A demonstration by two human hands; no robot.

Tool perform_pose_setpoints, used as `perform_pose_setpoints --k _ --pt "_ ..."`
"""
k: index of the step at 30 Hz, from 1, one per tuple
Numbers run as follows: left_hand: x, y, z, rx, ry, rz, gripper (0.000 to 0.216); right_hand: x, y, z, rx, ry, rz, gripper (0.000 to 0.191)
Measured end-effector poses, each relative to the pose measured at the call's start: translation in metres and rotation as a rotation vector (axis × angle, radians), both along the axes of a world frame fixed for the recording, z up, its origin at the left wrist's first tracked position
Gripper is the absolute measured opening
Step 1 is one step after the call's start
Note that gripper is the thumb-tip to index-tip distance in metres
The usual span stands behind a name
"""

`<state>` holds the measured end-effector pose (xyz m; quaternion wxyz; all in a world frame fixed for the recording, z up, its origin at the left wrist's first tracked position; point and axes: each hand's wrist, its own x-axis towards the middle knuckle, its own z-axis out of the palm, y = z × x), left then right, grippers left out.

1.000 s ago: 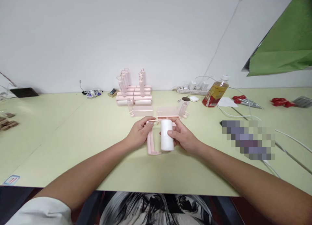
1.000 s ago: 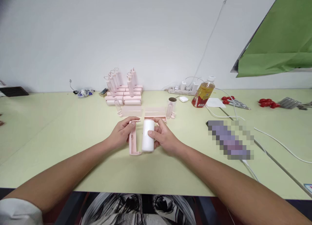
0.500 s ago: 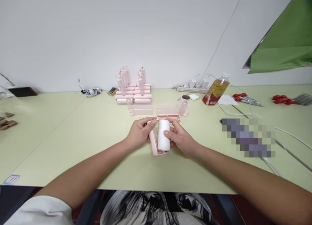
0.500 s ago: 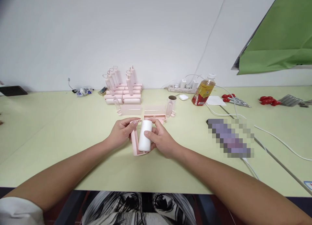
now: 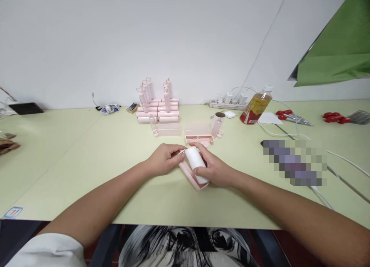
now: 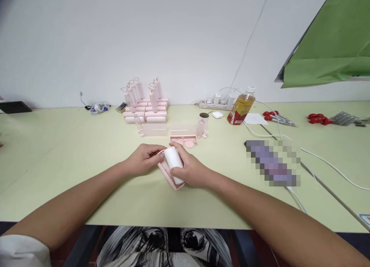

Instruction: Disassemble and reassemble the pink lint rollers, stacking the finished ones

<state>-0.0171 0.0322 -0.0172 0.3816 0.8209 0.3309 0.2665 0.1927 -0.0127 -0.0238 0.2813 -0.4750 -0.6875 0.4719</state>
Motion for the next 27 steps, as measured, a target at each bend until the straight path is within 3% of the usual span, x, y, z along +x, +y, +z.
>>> perform_pose_setpoints --k 7,11,15,22,27 --pt "-0.002 0.004 0.0 -0.01 0.172 -0.064 0.032 0.008 0.005 0.008 0.011 -0.151 0.143 0.085" --pt "-0.001 0.003 0.001 -0.003 0.221 -0.046 0.03 0.007 0.004 0.014 -0.066 -0.165 0.138 0.073" --pt "0.0 0.001 0.003 0.033 0.271 -0.064 0.018 0.01 0.006 0.016 -0.028 -0.152 0.211 0.061" --pt "0.006 -0.003 0.007 0.087 0.25 -0.144 0.01 0.021 0.014 0.016 -0.058 -0.119 0.346 0.056" --pt "0.005 -0.002 0.005 0.04 0.2 -0.169 0.009 0.023 0.014 0.02 -0.071 -0.131 0.381 0.064"
